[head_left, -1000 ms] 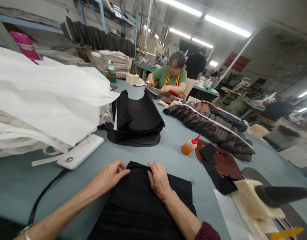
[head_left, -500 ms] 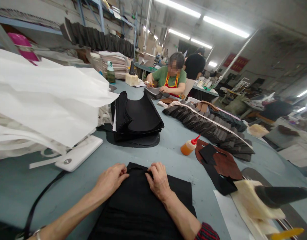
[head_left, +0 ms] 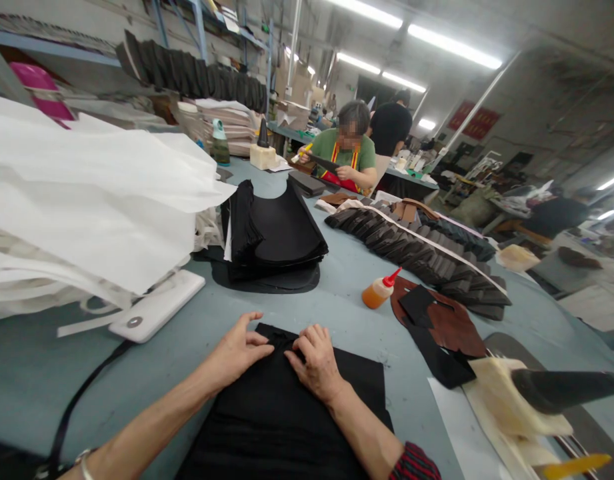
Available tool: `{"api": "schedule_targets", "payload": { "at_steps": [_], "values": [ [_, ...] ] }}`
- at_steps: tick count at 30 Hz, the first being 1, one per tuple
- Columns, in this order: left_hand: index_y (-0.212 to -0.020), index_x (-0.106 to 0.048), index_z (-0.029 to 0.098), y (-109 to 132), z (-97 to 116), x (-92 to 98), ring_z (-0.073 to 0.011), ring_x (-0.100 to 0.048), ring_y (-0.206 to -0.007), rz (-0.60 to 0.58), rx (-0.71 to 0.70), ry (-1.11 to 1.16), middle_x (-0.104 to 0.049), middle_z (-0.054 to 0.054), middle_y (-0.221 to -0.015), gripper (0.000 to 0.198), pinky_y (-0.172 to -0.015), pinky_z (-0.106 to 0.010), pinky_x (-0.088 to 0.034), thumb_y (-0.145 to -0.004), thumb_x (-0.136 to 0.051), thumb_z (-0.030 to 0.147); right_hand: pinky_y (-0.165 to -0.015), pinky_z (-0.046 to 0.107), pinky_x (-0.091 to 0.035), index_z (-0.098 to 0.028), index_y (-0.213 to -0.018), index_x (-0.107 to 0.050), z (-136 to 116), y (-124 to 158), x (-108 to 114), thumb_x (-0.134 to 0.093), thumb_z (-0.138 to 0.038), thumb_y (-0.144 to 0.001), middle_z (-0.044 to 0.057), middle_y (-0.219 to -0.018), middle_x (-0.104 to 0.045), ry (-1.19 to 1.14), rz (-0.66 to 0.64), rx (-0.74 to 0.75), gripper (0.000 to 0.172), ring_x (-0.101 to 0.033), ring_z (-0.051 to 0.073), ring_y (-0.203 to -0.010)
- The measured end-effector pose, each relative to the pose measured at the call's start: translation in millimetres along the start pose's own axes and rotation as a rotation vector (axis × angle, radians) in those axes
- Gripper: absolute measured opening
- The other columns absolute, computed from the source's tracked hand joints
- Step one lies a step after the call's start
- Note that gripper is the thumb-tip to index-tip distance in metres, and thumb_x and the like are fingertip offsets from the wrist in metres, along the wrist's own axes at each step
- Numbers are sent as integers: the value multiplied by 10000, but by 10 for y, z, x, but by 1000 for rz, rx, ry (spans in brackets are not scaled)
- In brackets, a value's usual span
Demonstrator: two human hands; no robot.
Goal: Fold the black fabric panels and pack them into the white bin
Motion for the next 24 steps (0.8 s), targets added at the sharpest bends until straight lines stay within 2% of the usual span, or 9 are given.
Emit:
{"api": "schedule_targets", "payload": {
  "at_steps": [1, 3, 5, 8, 12, 15, 18, 21, 24],
  "values": [
    [-1329, -283, 202, -4, 53, -44, -172, -648, -756, -36, -38, 78, -689, 9, -818, 776, -751, -319, -477, -685, -683, 367, -757, 359, -379, -182, -866, -557, -8, 3, 14, -579, -262, -890, 64, -909, -567, -42, 19, 10, 87, -479, 203, -866],
    [-1308, -337, 201, 4, 125, -75, -180, -662, -864, -78, -98, 153, -704, -24, -889, 718, -854, -341, -472, -692, -678, 343, -817, 380, -402, -175, -955, -527, -37, 7, 37, -580, -238, -882, 92, -1017, -574, -124, 48, 50, 111, -493, 220, -949],
    [-1227, -424, 193, 21, 106, 16, -194, -665, -907, -10, -107, 146, -692, -55, -973, 606, -877, -356, -473, -707, -662, 393, -859, 396, -405, -170, -1024, -504, -56, 8, 53, -584, -222, -875, 105, -1069, -571, -167, 68, 79, 177, -495, 231, -1002],
    [-1149, -473, 184, 72, -37, 234, -199, -672, -853, 145, -59, 44, -648, -77, -1074, 583, -809, -351, -494, -694, -656, 499, -839, 399, -406, -165, -1044, -506, -31, 3, 61, -592, -225, -866, 107, -1046, -571, -160, 85, 46, 207, -498, 232, -971],
    [-931, -588, 155, 125, -176, 245, -198, -636, -741, 39, 1, -234, -670, -35, -804, 489, -680, -300, -458, -700, -618, 585, -752, 372, -378, -181, -869, -555, -27, -7, 44, -594, -259, -867, 68, -907, -556, -80, 55, 23, 87, -478, 208, -850],
    [-765, -634, 172, 130, -131, 149, -192, -611, -688, -62, -5, -449, -663, -10, -682, 379, -618, -274, -393, -723, -589, 546, -718, 354, -355, -178, -760, -552, -47, -12, 54, -596, -269, -871, 50, -835, -535, -46, 53, 38, 150, -457, 189, -804],
    [-708, -641, 189, 101, -35, 135, -181, -610, -655, -23, 12, -520, -668, 2, -649, 294, -594, -263, -359, -730, -568, 473, -709, 346, -351, -172, -744, -553, -57, -14, 59, -602, -279, -868, 49, -829, -533, -39, 51, 48, 171, -453, 184, -798],
    [-735, -634, 191, 95, 23, 146, -187, -617, -657, 38, 16, -464, -680, -6, -663, 264, -596, -268, -374, -719, -579, 449, -710, 345, -357, -172, -751, -552, -50, -17, 54, -601, -282, -868, 50, -838, -536, -40, 46, 40, 167, -456, 183, -801],
    [-824, -606, 182, 127, -11, 23, -193, -638, -702, -96, 41, -108, -701, -18, -729, 312, -629, -278, -438, -737, -581, 480, -715, 351, -366, -174, -761, -542, -53, -23, 58, -586, -273, -871, 52, -841, -539, -58, 45, 37, 154, -458, 186, -801]
  ]
}}
Point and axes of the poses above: each hand's wrist, its own y-axis away from the middle knuckle, its own x-axis out of the back of the hand, z = x × y, the point moved 7 cm from there along -y, towards the middle knuckle
